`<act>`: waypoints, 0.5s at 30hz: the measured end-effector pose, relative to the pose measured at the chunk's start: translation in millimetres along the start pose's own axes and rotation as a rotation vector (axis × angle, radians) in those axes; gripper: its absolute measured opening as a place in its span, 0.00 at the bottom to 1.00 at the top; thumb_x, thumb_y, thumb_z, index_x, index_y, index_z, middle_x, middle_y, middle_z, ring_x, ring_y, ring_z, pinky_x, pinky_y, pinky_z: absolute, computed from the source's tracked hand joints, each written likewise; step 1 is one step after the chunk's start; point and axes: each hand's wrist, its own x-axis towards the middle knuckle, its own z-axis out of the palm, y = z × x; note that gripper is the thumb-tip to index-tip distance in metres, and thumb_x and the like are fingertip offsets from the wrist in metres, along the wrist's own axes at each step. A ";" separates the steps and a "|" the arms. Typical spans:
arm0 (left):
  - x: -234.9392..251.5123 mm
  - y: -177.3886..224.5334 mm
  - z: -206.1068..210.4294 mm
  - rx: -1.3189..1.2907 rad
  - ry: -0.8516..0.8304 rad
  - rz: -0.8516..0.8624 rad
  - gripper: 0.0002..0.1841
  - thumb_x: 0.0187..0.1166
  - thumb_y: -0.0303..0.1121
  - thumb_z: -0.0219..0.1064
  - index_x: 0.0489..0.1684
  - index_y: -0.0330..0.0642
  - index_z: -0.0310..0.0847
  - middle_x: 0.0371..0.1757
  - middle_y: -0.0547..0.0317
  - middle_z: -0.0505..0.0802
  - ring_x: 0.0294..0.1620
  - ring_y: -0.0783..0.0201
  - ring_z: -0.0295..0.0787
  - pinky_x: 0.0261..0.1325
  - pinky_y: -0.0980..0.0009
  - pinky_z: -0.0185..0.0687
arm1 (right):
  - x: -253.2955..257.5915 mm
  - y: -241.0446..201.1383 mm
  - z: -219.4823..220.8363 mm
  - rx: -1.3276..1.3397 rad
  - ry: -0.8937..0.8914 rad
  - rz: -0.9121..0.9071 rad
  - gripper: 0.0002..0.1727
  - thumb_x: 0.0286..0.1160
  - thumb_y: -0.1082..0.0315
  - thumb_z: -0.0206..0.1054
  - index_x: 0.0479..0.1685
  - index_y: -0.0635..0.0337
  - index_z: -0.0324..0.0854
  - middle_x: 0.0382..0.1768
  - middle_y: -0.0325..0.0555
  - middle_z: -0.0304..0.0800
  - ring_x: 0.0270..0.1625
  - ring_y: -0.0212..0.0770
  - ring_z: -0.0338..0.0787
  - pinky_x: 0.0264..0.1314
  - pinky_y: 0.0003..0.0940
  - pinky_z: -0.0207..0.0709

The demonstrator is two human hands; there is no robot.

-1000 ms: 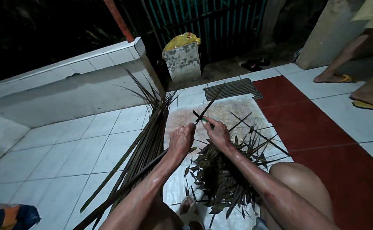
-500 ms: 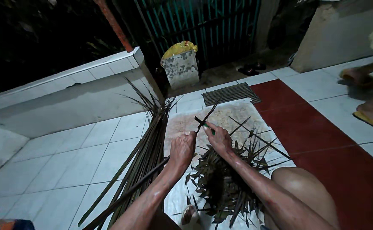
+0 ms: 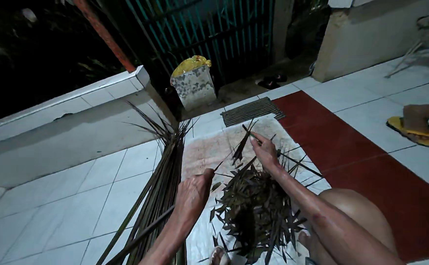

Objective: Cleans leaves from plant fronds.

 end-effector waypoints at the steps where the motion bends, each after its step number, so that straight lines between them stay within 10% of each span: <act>1: -2.8 -3.3 -1.8 0.002 0.003 0.006 0.16 0.92 0.47 0.52 0.58 0.58 0.88 0.27 0.54 0.92 0.31 0.48 0.93 0.34 0.47 0.84 | 4.3 4.5 -6.4 0.001 0.022 0.009 0.21 0.90 0.50 0.57 0.76 0.39 0.82 0.46 0.53 0.93 0.45 0.53 0.90 0.53 0.61 0.80; 6: -7.5 -19.8 -6.9 -0.018 -0.011 -0.033 0.17 0.93 0.48 0.51 0.60 0.58 0.88 0.29 0.53 0.93 0.33 0.47 0.93 0.36 0.46 0.84 | 9.2 23.5 -26.3 -0.077 -0.042 0.042 0.22 0.91 0.52 0.57 0.75 0.45 0.83 0.53 0.55 0.93 0.52 0.55 0.92 0.60 0.62 0.81; 15: 7.6 -17.1 -3.5 -0.005 -0.039 -0.090 0.18 0.93 0.44 0.49 0.63 0.53 0.86 0.36 0.48 0.94 0.41 0.43 0.94 0.43 0.44 0.85 | -12.0 16.5 -29.9 -0.443 -0.751 0.008 0.20 0.89 0.55 0.59 0.68 0.56 0.86 0.46 0.54 0.92 0.44 0.48 0.90 0.57 0.53 0.81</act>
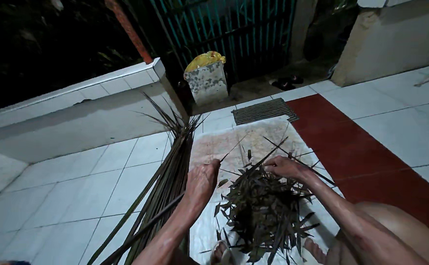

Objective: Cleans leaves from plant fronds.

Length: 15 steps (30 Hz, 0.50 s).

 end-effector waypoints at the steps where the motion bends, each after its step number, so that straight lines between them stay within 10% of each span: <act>1: 1.0 2.1 0.3 0.009 0.006 -0.001 0.18 0.94 0.44 0.49 0.63 0.52 0.86 0.36 0.47 0.94 0.41 0.43 0.94 0.43 0.44 0.85 | -1.9 -2.6 -2.2 0.003 0.059 0.012 0.20 0.90 0.56 0.58 0.69 0.55 0.86 0.48 0.56 0.92 0.47 0.50 0.91 0.59 0.56 0.81; 7: 5.4 17.7 5.3 0.095 0.066 0.021 0.17 0.93 0.39 0.48 0.62 0.49 0.84 0.35 0.47 0.93 0.37 0.43 0.94 0.38 0.46 0.85 | -13.5 -27.4 -4.2 0.228 0.564 -0.204 0.21 0.91 0.55 0.57 0.72 0.52 0.84 0.40 0.49 0.91 0.40 0.45 0.89 0.49 0.49 0.83; 15: 11.3 39.9 9.7 0.166 0.154 0.099 0.14 0.91 0.34 0.52 0.61 0.48 0.85 0.32 0.48 0.92 0.30 0.45 0.92 0.31 0.50 0.83 | -17.5 -53.6 26.2 0.285 0.434 -0.384 0.23 0.90 0.48 0.55 0.75 0.44 0.84 0.37 0.41 0.91 0.35 0.36 0.87 0.45 0.38 0.83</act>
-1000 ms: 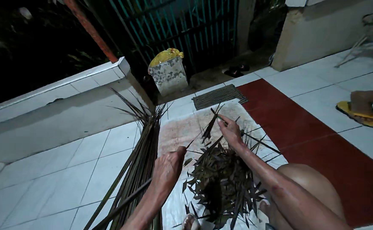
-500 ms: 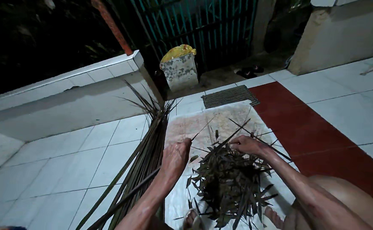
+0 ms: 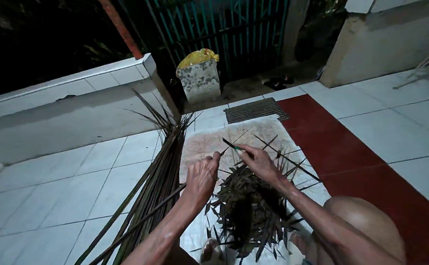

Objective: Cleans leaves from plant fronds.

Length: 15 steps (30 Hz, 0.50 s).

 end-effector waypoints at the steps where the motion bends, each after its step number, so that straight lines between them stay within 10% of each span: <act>1: 1.0 1.9 -0.1 0.003 0.002 0.003 0.15 0.91 0.34 0.52 0.61 0.48 0.85 0.32 0.48 0.92 0.30 0.45 0.92 0.31 0.49 0.83 | 0.5 2.6 0.9 -0.005 -0.004 0.003 0.24 0.90 0.47 0.55 0.75 0.42 0.84 0.37 0.42 0.91 0.35 0.37 0.87 0.45 0.39 0.83; 15: 1.9 6.3 0.5 -0.069 0.029 0.047 0.16 0.93 0.40 0.51 0.62 0.51 0.86 0.29 0.48 0.92 0.29 0.44 0.92 0.30 0.48 0.83 | 1.8 5.2 -4.3 -0.046 0.089 0.108 0.22 0.89 0.44 0.55 0.74 0.29 0.83 0.38 0.41 0.92 0.38 0.40 0.88 0.49 0.47 0.82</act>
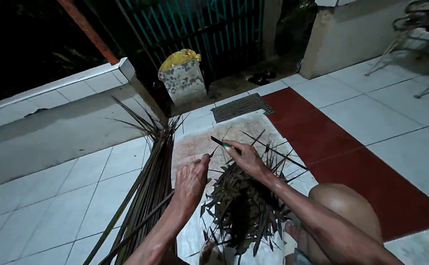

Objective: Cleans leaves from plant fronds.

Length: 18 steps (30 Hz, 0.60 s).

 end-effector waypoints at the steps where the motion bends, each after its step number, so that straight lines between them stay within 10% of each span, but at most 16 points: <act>1: -0.3 -0.6 -0.1 -0.014 0.008 0.002 0.16 0.93 0.40 0.52 0.62 0.51 0.86 0.29 0.48 0.92 0.28 0.44 0.92 0.29 0.47 0.83 | 0.5 -0.7 -0.7 0.000 0.002 0.004 0.22 0.89 0.43 0.56 0.74 0.29 0.83 0.39 0.41 0.92 0.39 0.40 0.89 0.49 0.47 0.82; 18: -6.7 -7.7 -5.3 -0.166 0.009 -0.009 0.18 0.93 0.44 0.52 0.66 0.56 0.87 0.28 0.53 0.93 0.29 0.49 0.93 0.33 0.46 0.85 | 15.0 15.7 -31.0 0.039 0.293 0.070 0.20 0.91 0.52 0.57 0.75 0.39 0.83 0.43 0.50 0.93 0.38 0.50 0.89 0.44 0.57 0.81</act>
